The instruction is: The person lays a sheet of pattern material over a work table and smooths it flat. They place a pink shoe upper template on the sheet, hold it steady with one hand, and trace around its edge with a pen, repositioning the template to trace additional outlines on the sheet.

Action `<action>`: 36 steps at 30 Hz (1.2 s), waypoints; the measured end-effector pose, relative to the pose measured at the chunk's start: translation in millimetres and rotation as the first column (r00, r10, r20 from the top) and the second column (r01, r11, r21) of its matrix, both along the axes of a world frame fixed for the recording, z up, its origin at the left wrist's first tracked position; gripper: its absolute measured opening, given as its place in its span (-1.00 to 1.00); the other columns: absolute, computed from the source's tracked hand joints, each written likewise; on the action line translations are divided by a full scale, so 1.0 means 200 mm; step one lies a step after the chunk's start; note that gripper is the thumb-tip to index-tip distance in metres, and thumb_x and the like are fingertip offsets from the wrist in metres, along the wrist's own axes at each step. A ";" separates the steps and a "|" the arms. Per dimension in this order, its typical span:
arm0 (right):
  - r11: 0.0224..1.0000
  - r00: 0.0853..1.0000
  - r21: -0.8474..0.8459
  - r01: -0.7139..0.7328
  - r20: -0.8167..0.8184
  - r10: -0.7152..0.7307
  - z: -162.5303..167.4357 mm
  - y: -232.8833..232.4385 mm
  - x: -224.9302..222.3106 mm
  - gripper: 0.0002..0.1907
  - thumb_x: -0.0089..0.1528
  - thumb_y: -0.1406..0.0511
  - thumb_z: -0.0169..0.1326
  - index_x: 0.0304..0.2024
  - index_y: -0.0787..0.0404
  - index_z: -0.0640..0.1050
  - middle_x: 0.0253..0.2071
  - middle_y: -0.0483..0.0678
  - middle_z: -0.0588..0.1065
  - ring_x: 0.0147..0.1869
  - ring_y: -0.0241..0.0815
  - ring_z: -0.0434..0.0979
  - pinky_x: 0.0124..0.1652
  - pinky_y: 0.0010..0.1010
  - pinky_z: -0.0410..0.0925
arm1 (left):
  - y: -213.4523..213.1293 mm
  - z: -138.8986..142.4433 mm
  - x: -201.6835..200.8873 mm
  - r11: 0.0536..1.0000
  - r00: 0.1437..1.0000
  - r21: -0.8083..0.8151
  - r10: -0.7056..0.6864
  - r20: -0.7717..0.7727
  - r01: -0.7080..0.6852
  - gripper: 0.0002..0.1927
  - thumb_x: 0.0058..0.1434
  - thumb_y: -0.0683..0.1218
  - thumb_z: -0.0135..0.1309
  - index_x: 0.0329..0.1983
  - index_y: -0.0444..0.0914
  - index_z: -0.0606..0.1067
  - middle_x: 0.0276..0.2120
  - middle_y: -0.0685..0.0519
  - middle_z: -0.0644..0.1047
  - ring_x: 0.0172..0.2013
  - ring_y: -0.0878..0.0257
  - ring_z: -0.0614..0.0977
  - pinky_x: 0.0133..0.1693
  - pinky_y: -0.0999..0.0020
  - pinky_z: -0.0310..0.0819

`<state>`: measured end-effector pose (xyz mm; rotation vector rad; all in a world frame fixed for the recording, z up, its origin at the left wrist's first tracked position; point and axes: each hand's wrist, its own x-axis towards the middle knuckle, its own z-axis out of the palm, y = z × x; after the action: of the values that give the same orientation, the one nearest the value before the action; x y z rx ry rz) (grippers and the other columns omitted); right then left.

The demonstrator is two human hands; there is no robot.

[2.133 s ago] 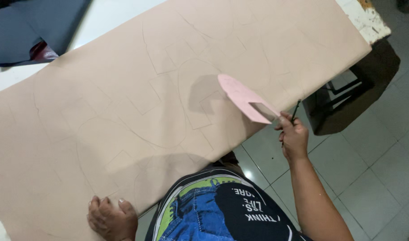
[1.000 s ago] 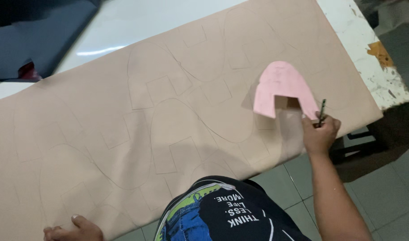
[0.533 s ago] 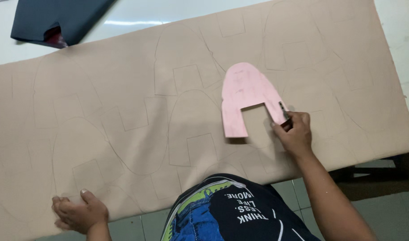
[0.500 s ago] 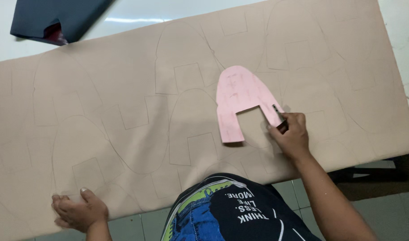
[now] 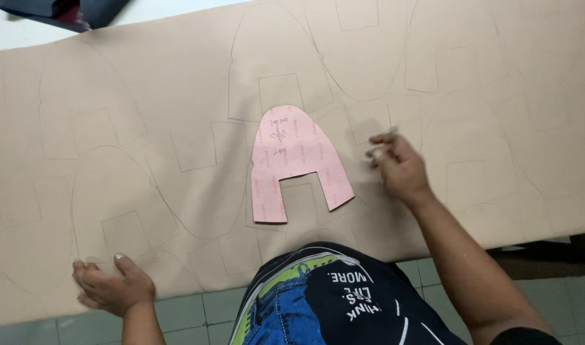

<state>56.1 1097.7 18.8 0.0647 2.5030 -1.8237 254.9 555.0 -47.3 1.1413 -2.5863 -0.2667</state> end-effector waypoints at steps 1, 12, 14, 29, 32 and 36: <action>0.938 0.939 -0.228 0.262 0.284 -0.194 0.01 0.03 -0.08 -0.61 0.41 0.08 -0.11 -0.06 0.23 0.58 -0.23 0.02 0.57 -0.22 -0.23 0.55 -0.22 -0.36 0.44 | 0.00 0.00 0.00 1.000 1.000 0.017 0.016 0.000 -0.016 -0.43 0.46 0.05 -0.02 0.20 -0.56 0.23 0.46 -0.33 0.20 0.53 -0.16 0.09 0.44 -0.33 -0.34; 0.964 0.982 -0.184 0.189 0.062 -0.181 0.01 0.07 -0.47 -0.83 0.41 0.33 -0.01 -0.03 0.29 0.52 -0.17 -0.04 0.58 -0.17 -0.32 0.61 -0.14 -0.46 0.53 | 0.00 0.00 -0.02 0.999 0.998 0.029 0.028 0.048 -0.030 -0.40 0.47 0.04 -0.04 0.29 -0.56 0.22 0.46 -0.33 0.17 0.53 -0.15 0.07 0.43 -0.33 -0.34; 0.966 0.985 -0.194 0.171 0.025 -0.169 -0.04 0.07 -0.49 -0.86 0.42 0.34 -0.01 -0.04 0.29 0.51 -0.18 -0.02 0.57 -0.18 -0.30 0.59 -0.14 -0.45 0.52 | 0.01 0.00 -0.02 0.998 0.999 0.048 0.029 0.044 -0.031 -0.41 0.47 0.04 -0.05 0.28 -0.56 0.22 0.47 -0.32 0.17 0.54 -0.14 0.07 0.43 -0.32 -0.34; 0.947 0.982 -0.258 0.191 0.049 -0.185 -0.06 0.13 -0.43 -0.89 0.42 0.38 0.00 -0.06 0.30 0.50 -0.20 -0.03 0.57 -0.18 -0.29 0.59 -0.16 -0.45 0.50 | 0.01 -0.01 -0.02 0.999 0.999 0.045 0.020 0.036 -0.022 -0.44 0.50 0.03 -0.04 0.26 -0.56 0.20 0.49 -0.32 0.16 0.55 -0.13 0.08 0.45 -0.30 -0.34; 0.952 0.979 -0.230 0.200 0.017 -0.201 -0.02 0.22 -0.30 -0.91 0.38 0.41 0.07 -0.08 0.30 0.44 -0.20 -0.05 0.53 -0.20 -0.25 0.59 -0.17 -0.42 0.52 | 0.01 -0.01 -0.02 1.000 0.999 0.013 0.005 0.052 -0.005 -0.45 0.53 0.04 -0.04 0.21 -0.56 0.18 0.49 -0.35 0.14 0.54 -0.16 0.09 0.44 -0.31 -0.36; 0.981 0.955 -0.007 0.196 0.227 -0.189 -0.02 0.34 0.01 -0.90 0.32 0.40 0.06 -0.14 0.31 0.45 -0.29 -0.03 0.54 -0.27 -0.24 0.60 -0.24 -0.44 0.50 | 0.02 -0.01 -0.01 1.000 0.995 0.014 -0.001 0.097 -0.001 -0.51 0.55 0.02 -0.06 0.21 -0.51 0.17 0.51 -0.31 0.12 0.56 -0.18 0.10 0.45 -0.31 -0.38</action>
<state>58.6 1166.0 15.2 0.5029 2.3829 -1.8014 252.3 559.6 -49.8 1.1869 -2.6720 -0.2349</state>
